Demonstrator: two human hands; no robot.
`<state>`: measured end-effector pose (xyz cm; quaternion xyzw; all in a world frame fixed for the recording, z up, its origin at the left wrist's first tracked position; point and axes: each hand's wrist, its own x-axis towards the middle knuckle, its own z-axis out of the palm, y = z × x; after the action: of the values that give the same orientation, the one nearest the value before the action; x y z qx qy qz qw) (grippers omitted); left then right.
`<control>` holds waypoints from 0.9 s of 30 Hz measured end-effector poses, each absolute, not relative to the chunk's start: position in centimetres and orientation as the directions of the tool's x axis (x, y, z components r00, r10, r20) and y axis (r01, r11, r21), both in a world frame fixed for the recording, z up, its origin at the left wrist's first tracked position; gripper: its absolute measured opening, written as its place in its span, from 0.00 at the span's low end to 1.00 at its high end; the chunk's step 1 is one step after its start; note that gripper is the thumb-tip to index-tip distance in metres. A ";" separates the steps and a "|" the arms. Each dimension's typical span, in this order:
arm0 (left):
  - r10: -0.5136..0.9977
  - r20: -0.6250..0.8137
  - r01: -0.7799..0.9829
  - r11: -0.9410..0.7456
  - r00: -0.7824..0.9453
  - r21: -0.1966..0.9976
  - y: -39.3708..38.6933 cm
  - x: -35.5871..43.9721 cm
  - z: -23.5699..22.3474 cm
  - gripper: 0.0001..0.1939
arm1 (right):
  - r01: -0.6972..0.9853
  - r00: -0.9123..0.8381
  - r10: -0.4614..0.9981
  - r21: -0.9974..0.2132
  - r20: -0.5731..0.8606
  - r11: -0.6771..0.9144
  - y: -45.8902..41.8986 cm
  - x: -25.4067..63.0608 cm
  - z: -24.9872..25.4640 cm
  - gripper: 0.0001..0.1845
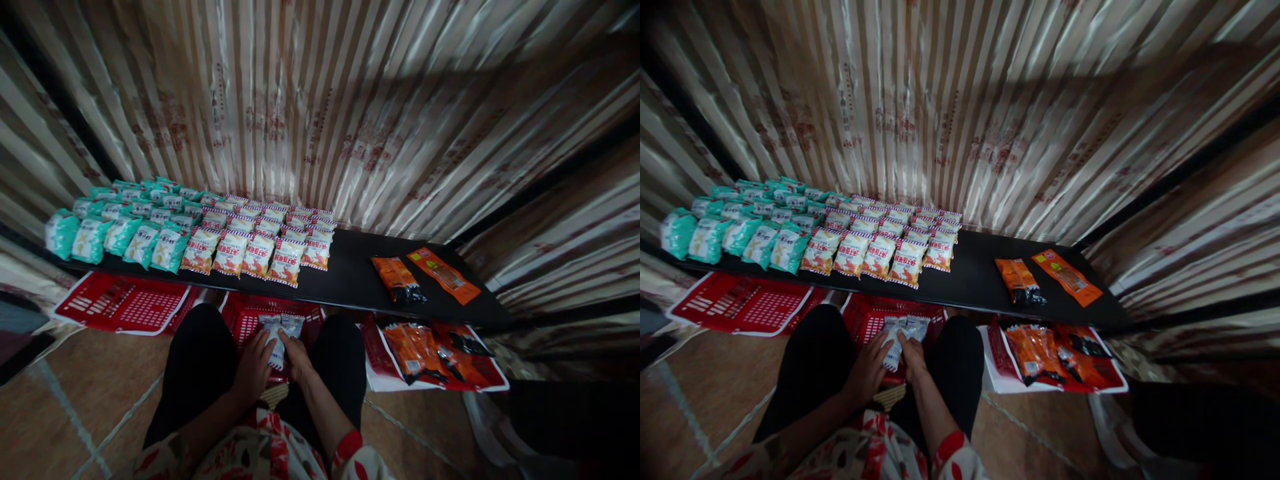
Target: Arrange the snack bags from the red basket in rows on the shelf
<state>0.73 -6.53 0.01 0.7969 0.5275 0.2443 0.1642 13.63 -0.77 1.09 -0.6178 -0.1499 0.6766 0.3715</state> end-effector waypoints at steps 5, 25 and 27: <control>0.924 0.215 0.777 -0.382 0.316 0.500 -6.3 0.5 0.2 0.31 | -0.269 0.069 0.718 -0.706 -0.692 -0.655 -0.8 13.4 1.5 0.21; 0.955 0.204 0.720 -0.296 0.215 0.627 -5.5 -0.1 1.1 0.24 | -0.020 0.248 0.828 -0.857 -0.503 -0.514 -1.1 13.1 2.5 0.34; 0.966 0.165 0.723 -0.258 0.198 0.641 -5.2 -0.1 1.5 0.24 | 0.051 0.259 0.859 -0.881 -0.442 -0.470 -1.2 13.2 2.9 0.37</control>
<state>-0.05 -5.23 1.53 0.7425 0.5687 0.2784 0.2184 13.18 -1.20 2.90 -0.6881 -0.3305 0.5112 0.3949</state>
